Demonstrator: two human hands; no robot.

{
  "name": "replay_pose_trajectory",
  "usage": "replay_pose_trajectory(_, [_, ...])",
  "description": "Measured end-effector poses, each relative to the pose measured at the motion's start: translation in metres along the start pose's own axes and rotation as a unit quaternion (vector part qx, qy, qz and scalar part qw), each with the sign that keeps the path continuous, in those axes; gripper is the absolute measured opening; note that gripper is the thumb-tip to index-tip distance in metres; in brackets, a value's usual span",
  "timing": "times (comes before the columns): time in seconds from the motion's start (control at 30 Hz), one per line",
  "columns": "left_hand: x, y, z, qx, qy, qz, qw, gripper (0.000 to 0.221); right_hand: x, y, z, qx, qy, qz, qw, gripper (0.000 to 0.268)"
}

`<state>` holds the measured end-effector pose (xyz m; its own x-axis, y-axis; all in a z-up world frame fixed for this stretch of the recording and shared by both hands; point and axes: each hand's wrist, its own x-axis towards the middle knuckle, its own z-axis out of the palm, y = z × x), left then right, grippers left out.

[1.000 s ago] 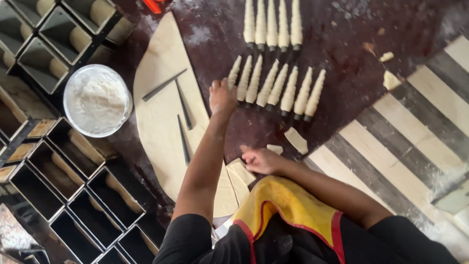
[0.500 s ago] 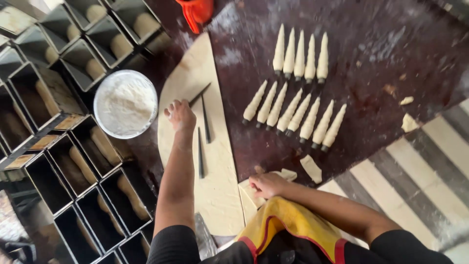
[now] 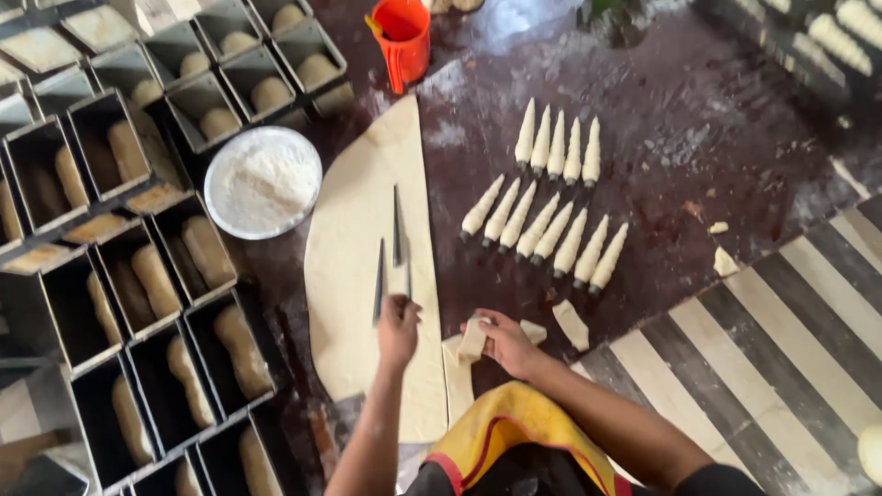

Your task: The person cuts strips from a flattened sheet of dough and wraps each strip in a spiral around a metal cone mold, then sets the covered mold on the table with the others. They repeat this cycle, occasionally dusting the dough and setting aside scraps.

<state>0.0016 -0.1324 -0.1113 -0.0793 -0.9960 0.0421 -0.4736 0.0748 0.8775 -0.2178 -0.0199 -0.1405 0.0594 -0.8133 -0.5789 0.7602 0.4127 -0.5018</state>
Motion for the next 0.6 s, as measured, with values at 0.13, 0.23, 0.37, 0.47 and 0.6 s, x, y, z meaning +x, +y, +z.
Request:
replay_pose_trajectory(0.13, [-0.064, -0.002, -0.015, -0.101, -0.076, -0.127, 0.984, 0.023, -0.002, 0.002, 0.002, 0.072, -0.091, -0.120, 0.986, 0.038])
replay_pose_trajectory(0.23, [-0.090, 0.029, -0.040, -0.102, -0.107, -0.155, 0.977, 0.027, -0.031, -0.003, 0.021, 0.063, -0.055, -0.121, 0.989, 0.039])
replay_pose_trajectory(0.37, [-0.084, 0.112, -0.079, 0.024, -0.116, -0.080, 0.990, 0.031, -0.045, -0.012, 0.048, -0.118, -0.137, -0.173, 0.968, 0.048])
replay_pose_trajectory(0.47, [-0.080, 0.134, -0.082, 0.011, -0.119, -0.023, 0.993, 0.031, -0.053, -0.013, 0.058, -0.224, -0.212, -0.217, 0.926, 0.055])
replay_pose_trajectory(0.6, [-0.072, 0.142, -0.072, -0.043, -0.181, 0.048, 0.981, 0.035, -0.069, -0.018, 0.073, -0.284, -0.275, -0.221, 0.892, 0.061])
